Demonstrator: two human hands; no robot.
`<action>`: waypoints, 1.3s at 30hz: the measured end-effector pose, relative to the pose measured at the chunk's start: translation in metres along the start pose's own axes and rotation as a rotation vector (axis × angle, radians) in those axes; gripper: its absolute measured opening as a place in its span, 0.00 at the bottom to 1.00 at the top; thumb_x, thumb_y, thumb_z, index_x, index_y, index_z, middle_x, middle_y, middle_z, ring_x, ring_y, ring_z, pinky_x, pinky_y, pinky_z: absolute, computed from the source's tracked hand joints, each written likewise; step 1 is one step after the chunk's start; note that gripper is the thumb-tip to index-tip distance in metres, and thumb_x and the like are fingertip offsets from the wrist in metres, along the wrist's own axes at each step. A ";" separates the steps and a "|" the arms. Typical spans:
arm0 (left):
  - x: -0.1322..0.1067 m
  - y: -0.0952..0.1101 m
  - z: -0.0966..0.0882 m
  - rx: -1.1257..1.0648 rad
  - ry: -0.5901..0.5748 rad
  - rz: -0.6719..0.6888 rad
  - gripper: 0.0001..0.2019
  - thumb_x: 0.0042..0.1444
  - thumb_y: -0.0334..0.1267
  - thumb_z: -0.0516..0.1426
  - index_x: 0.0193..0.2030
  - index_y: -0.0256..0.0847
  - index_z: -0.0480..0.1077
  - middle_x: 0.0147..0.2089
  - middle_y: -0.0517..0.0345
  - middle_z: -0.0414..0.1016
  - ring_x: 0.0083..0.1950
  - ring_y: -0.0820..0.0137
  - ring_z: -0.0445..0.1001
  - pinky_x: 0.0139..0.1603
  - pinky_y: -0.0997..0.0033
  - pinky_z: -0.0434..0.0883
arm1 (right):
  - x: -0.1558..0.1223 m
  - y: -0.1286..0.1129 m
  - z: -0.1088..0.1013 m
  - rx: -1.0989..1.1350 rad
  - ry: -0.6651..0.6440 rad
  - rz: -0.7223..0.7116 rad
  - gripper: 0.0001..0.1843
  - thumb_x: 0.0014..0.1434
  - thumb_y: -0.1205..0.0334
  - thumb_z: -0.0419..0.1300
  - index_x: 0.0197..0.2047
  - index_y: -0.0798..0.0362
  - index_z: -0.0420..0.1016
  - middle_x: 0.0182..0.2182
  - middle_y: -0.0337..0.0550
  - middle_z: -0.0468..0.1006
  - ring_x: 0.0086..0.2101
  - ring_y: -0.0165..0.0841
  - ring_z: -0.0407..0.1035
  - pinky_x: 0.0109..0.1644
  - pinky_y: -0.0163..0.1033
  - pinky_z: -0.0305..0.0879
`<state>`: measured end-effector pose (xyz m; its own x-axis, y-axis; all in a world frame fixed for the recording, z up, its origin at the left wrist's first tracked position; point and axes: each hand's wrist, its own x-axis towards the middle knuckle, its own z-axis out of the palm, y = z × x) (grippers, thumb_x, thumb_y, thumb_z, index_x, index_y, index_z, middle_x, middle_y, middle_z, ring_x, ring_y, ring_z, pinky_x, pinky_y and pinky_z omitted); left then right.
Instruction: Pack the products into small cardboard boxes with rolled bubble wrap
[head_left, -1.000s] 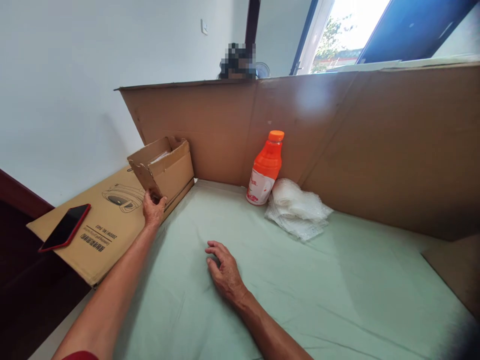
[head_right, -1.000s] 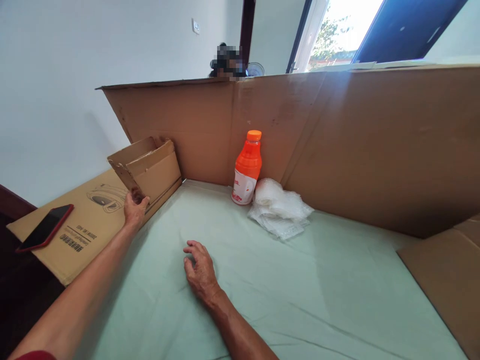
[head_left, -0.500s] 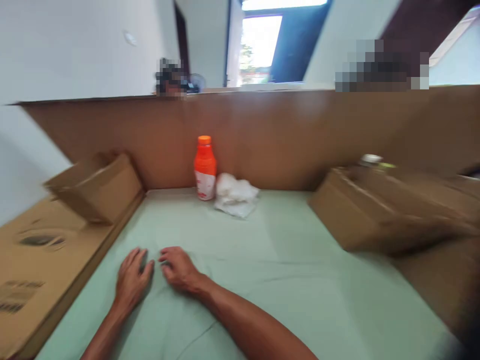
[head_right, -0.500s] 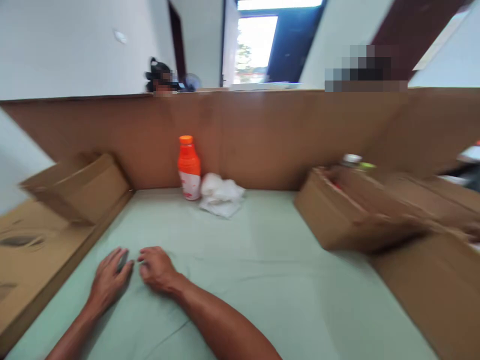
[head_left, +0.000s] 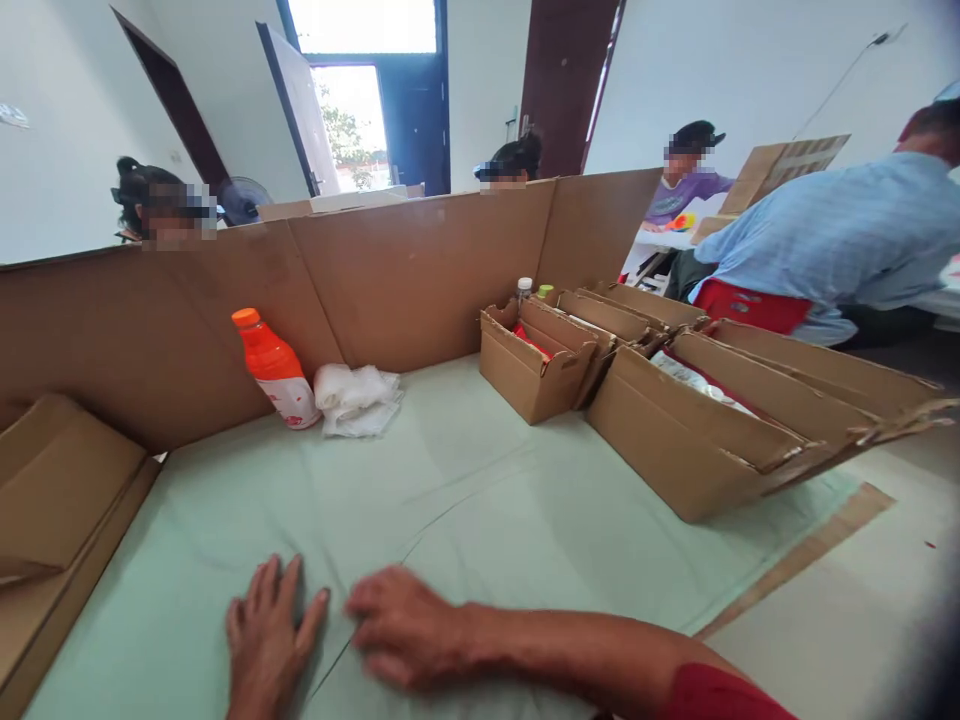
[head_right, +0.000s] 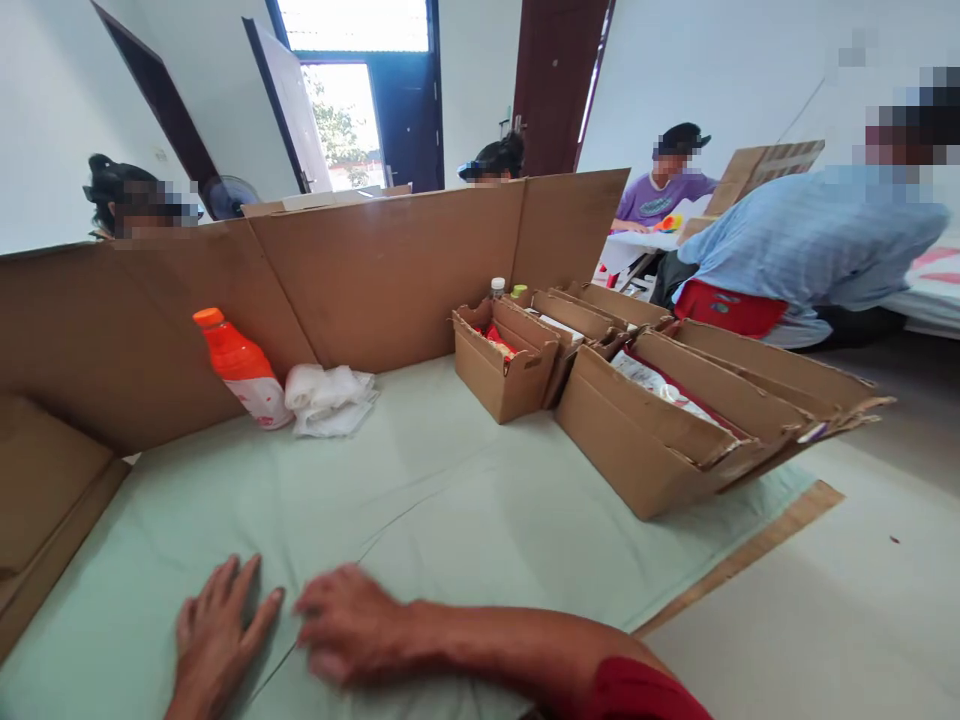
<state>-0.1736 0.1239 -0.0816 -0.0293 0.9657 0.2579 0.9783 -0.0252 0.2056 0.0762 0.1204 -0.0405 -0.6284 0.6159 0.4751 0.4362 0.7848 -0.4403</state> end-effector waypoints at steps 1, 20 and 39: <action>-0.006 0.025 0.000 -0.025 -0.041 0.075 0.32 0.61 0.54 0.47 0.62 0.33 0.72 0.69 0.32 0.65 0.72 0.43 0.61 0.69 0.33 0.53 | -0.005 0.013 -0.028 -0.056 0.014 0.004 0.09 0.56 0.60 0.63 0.41 0.43 0.80 0.52 0.39 0.81 0.54 0.37 0.73 0.56 0.44 0.66; -0.063 0.169 0.005 -0.863 -0.136 0.278 0.20 0.58 0.39 0.56 0.57 0.43 0.73 0.59 0.42 0.77 0.62 0.54 0.74 0.64 0.46 0.70 | 0.007 0.124 -0.290 -0.801 -0.050 0.723 0.12 0.60 0.57 0.59 0.36 0.51 0.83 0.31 0.47 0.84 0.34 0.39 0.74 0.39 0.40 0.60; -0.080 0.127 -0.036 -0.919 0.094 -0.137 0.17 0.54 0.40 0.59 0.50 0.39 0.68 0.46 0.49 0.75 0.48 0.58 0.75 0.50 0.58 0.73 | -0.104 0.054 -0.145 0.493 0.361 0.812 0.28 0.59 0.34 0.58 0.40 0.52 0.81 0.40 0.47 0.83 0.43 0.43 0.75 0.49 0.45 0.73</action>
<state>-0.0544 0.0345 -0.0419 -0.1879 0.9515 0.2435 0.4198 -0.1464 0.8958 0.2585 0.1088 -0.0037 0.0077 0.9983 0.0584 0.2791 0.0539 -0.9588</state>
